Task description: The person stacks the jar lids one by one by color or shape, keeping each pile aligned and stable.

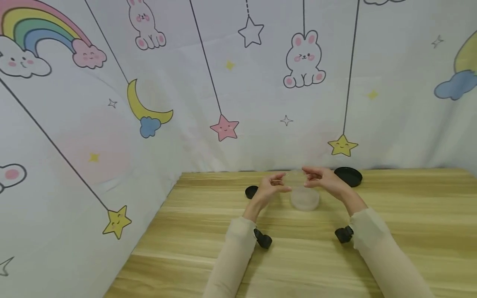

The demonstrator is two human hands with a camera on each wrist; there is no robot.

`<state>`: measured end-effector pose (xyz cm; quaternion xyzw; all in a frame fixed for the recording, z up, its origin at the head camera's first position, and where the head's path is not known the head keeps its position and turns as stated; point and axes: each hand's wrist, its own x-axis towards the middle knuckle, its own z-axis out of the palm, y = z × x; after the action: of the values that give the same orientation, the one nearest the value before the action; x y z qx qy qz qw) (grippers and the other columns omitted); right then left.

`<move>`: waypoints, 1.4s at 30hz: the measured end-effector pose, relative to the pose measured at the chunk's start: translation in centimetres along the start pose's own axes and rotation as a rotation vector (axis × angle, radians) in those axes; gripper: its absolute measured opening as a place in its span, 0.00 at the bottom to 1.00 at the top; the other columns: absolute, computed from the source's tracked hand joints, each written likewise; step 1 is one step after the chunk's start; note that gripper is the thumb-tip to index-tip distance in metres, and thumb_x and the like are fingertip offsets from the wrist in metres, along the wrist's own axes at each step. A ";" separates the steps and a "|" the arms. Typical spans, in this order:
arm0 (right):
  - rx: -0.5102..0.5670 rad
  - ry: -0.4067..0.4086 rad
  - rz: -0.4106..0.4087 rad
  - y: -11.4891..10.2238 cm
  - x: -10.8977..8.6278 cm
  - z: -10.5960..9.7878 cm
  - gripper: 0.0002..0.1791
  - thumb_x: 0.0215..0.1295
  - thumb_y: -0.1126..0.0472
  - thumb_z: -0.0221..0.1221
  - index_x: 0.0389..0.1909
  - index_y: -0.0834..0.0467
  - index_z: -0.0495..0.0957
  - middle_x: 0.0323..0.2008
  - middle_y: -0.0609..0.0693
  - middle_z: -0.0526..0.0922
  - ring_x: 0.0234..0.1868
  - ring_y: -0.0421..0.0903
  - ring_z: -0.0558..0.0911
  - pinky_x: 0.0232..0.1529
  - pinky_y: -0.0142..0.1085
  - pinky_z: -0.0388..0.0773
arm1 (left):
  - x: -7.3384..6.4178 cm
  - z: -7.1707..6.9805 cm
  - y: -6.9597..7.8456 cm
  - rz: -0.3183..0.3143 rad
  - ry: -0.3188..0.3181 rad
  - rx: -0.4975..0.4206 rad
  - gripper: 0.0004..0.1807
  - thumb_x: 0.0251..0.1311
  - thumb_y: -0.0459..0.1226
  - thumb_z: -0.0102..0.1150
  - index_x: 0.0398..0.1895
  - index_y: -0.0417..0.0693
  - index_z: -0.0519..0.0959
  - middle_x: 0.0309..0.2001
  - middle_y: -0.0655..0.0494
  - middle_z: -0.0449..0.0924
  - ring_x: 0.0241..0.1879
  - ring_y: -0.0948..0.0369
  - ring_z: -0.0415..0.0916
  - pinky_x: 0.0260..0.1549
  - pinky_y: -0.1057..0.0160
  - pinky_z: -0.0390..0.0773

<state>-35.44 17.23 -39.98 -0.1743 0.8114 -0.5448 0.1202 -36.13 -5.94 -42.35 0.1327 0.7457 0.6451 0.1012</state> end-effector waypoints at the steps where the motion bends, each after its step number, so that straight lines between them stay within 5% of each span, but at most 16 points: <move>1: 0.001 0.004 -0.011 0.3 -0.3 0.0 0.40 0.68 0.59 0.59 0.75 0.65 0.51 0.73 0.69 0.55 0.69 0.62 0.62 0.69 0.58 0.61 | 0.0 0.3 -0.2 -0.001 -0.001 -0.003 0.34 0.56 0.31 0.67 0.68 0.44 0.70 0.61 0.37 0.71 0.45 0.65 0.72 0.52 0.63 0.76; 5: 0.014 0.040 -0.013 1.6 -1.3 0.1 0.38 0.68 0.59 0.59 0.74 0.65 0.55 0.72 0.69 0.58 0.68 0.63 0.63 0.69 0.56 0.62 | 0.1 1.4 -0.9 0.000 0.001 -0.036 0.35 0.54 0.31 0.68 0.67 0.42 0.70 0.62 0.36 0.69 0.45 0.65 0.71 0.45 0.68 0.76; 11: 0.105 0.041 0.026 2.9 -2.3 0.1 0.38 0.67 0.62 0.58 0.74 0.66 0.54 0.74 0.67 0.53 0.73 0.67 0.53 0.71 0.61 0.53 | 0.0 2.7 -2.0 -0.017 -0.005 -0.046 0.34 0.53 0.31 0.68 0.66 0.45 0.70 0.67 0.42 0.67 0.57 0.56 0.69 0.55 0.60 0.73; 16: 0.134 0.022 0.037 3.8 -2.5 -0.1 0.38 0.67 0.63 0.58 0.74 0.66 0.52 0.76 0.67 0.49 0.76 0.68 0.46 0.72 0.64 0.47 | 0.0 3.6 -2.9 -0.048 0.007 -0.038 0.33 0.51 0.31 0.70 0.63 0.48 0.73 0.63 0.44 0.72 0.56 0.56 0.72 0.56 0.60 0.72; 30: 0.170 -0.003 0.044 6.0 -2.0 0.3 0.40 0.66 0.63 0.59 0.73 0.71 0.51 0.71 0.72 0.57 0.71 0.66 0.59 0.70 0.56 0.57 | -0.1 4.0 -3.5 -0.011 0.013 -0.006 0.32 0.52 0.29 0.69 0.63 0.45 0.73 0.57 0.43 0.76 0.51 0.56 0.77 0.51 0.62 0.79; 42: 0.148 0.027 0.036 6.2 -2.2 0.5 0.39 0.63 0.63 0.62 0.71 0.72 0.56 0.68 0.71 0.63 0.62 0.46 0.72 0.52 0.24 0.70 | -0.5 4.1 -3.2 0.033 -0.042 0.059 0.33 0.56 0.28 0.65 0.67 0.37 0.68 0.58 0.37 0.76 0.57 0.46 0.77 0.52 0.59 0.80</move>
<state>-34.23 19.86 -45.92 -0.1433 0.7733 -0.6034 0.1317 -34.55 -2.66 -46.13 0.1614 0.7598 0.6215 0.1020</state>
